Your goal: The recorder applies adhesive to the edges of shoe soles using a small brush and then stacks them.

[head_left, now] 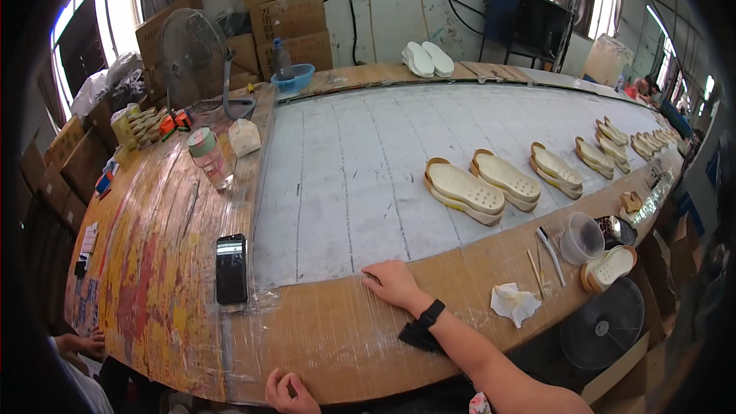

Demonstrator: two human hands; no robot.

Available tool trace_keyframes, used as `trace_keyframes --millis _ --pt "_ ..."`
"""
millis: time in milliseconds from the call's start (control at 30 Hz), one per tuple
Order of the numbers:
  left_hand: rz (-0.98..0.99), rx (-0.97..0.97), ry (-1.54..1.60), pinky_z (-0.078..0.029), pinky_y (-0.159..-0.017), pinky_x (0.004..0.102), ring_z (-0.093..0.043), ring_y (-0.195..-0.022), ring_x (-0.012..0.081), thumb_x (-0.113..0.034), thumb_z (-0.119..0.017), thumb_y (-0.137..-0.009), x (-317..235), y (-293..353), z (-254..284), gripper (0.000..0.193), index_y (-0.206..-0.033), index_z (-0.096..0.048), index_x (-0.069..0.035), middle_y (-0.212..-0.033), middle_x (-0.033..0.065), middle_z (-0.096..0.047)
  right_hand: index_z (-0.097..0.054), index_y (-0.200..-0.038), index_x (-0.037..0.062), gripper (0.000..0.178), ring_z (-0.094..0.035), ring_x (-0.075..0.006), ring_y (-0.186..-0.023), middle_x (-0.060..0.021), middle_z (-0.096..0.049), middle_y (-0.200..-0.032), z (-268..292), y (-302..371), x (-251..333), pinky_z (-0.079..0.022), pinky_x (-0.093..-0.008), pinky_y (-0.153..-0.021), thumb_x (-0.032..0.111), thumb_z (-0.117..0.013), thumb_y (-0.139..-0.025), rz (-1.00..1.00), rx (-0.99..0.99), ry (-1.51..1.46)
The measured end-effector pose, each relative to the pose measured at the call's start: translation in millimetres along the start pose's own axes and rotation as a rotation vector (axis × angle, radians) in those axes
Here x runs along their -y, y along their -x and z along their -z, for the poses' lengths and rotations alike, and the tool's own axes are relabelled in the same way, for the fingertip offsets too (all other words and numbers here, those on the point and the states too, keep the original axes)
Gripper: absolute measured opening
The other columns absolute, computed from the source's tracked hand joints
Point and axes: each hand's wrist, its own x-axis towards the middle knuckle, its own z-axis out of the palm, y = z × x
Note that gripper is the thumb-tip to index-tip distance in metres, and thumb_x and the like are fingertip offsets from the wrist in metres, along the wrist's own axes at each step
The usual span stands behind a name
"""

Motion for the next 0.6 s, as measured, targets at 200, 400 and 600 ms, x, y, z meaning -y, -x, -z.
trace_keyframes --millis 200,400,600 --pt "-0.007 -0.014 0.015 -0.047 -0.071 0.04 -0.059 -0.08 0.0329 -0.016 -0.065 -0.076 -2.6 -2.3 0.9 0.015 -0.076 -0.063 -0.001 -0.089 0.0161 -0.062 -0.064 -0.092 0.0067 0.024 -0.058 -0.0279 -0.076 -0.0092 -0.063 -0.077 1.3 -0.6 0.0 -0.041 -0.0391 -0.07 0.025 -0.057 -0.077 0.005 -0.019 0.005" --pt "-0.002 -0.02 0.022 -0.047 -0.072 0.0402 -0.059 -0.08 0.0329 -0.015 -0.064 -0.077 -2.3 -0.7 0.0 0.014 -0.077 -0.063 -0.001 -0.089 0.0162 -0.062 -0.064 -0.092 0.0071 0.025 -0.057 -0.0283 -0.078 -0.0089 -0.063 -0.078 3.0 0.6 -1.0 -0.041 -0.0392 -0.072 0.026 -0.058 -0.077 0.0 -0.013 0.011" --pt "0.003 -0.017 0.036 -0.046 -0.074 0.04 -0.059 -0.082 0.0324 -0.012 -0.062 -0.076 -3.2 0.2 0.6 0.012 -0.079 -0.062 -0.001 -0.089 0.0159 -0.063 -0.063 -0.095 0.0069 0.026 -0.056 -0.0276 -0.081 -0.0096 -0.063 -0.082 6.9 -0.3 1.0 -0.041 -0.0388 -0.074 0.026 -0.058 -0.078 -0.022 0.017 0.012"
